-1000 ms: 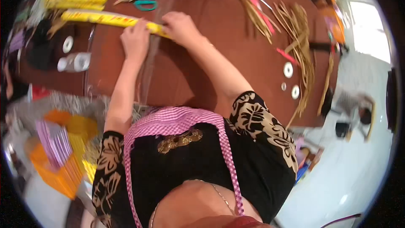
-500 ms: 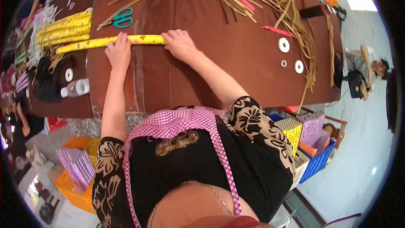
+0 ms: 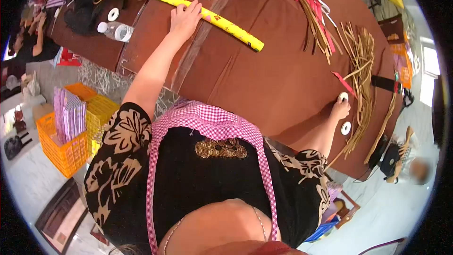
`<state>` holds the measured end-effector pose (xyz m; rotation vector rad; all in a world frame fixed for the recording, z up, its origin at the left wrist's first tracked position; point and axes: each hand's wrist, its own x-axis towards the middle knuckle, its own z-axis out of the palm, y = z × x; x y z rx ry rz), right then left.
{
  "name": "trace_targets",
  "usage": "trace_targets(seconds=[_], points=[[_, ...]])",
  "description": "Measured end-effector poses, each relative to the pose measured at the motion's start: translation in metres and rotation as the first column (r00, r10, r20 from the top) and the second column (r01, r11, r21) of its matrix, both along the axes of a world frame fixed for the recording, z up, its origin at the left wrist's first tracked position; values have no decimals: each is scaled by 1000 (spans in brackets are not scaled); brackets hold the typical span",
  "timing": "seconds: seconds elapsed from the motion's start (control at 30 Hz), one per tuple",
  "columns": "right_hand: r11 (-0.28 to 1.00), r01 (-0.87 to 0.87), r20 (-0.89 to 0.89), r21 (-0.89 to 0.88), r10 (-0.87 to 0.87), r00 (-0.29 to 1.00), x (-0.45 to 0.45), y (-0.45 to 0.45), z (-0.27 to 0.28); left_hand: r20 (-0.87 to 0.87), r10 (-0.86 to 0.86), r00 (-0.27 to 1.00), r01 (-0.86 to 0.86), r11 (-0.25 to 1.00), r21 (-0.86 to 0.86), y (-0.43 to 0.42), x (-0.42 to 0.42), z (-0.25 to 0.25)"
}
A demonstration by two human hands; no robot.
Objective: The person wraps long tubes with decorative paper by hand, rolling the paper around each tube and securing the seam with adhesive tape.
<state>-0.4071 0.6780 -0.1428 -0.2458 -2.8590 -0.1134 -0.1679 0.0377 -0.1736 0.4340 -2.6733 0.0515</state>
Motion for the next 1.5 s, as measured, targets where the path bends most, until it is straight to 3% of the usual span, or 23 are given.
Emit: trace_targets(seconds=[0.03,0.2,0.27,0.33,0.4,0.47,0.53,0.6,0.67,0.73,0.77,0.8,0.97,1.1,1.2,1.3,1.37,1.5], points=[[996,-40,10,86,39,999,-1,-1,-2,7,4,1000,-5,1000,12,0,-1,0],[989,-73,-25,128,77,997,3,-11,-18,-1,5,1000,-5,1000,4,-1,-2,0],[990,-86,-69,108,93,993,11,-28,-21,-7,14,1000,-14,1000,4,1,2,1],[983,-177,-202,-55,163,966,13,-54,-24,14,37,999,-38,998,55,3,1,6],[807,-393,-238,-442,317,918,20,-106,-3,9,40,999,-41,997,71,1,2,1],[512,-521,-357,-682,389,849,41,-181,20,-24,15,1000,-13,998,59,1,4,2],[359,-632,-416,-686,519,746,63,-245,32,-19,22,1000,-20,997,80,2,6,4],[277,-860,-453,-428,758,469,70,-292,36,-19,35,999,-33,994,103,6,7,5],[258,-892,-334,-371,859,388,92,-341,49,3,54,999,-54,990,129,6,9,6],[331,-891,25,-310,940,340,101,-372,37,10,60,998,-60,989,134,6,10,4],[229,-917,-110,-326,954,278,105,-374,4,18,59,998,-61,988,140,5,9,4],[200,-853,-157,-481,938,309,105,-378,3,14,66,998,-67,988,136,6,9,7],[146,-841,-191,-522,940,281,98,-370,4,43,75,996,-82,979,187,9,13,10],[152,-844,-167,-514,948,272,94,-366,4,69,83,994,-96,971,219,11,11,9],[70,-858,-209,-509,957,202,90,-366,0,43,79,996,-86,977,195,12,10,10],[110,-827,-162,-552,958,235,94,-368,11,25,68,997,-72,975,209,12,9,12],[187,-759,-14,-624,968,250,94,-371,23,29,70,997,-75,975,212,13,8,13],[39,-835,-133,-549,982,133,90,-369,11,-11,63,998,-59,974,219,15,10,10]])
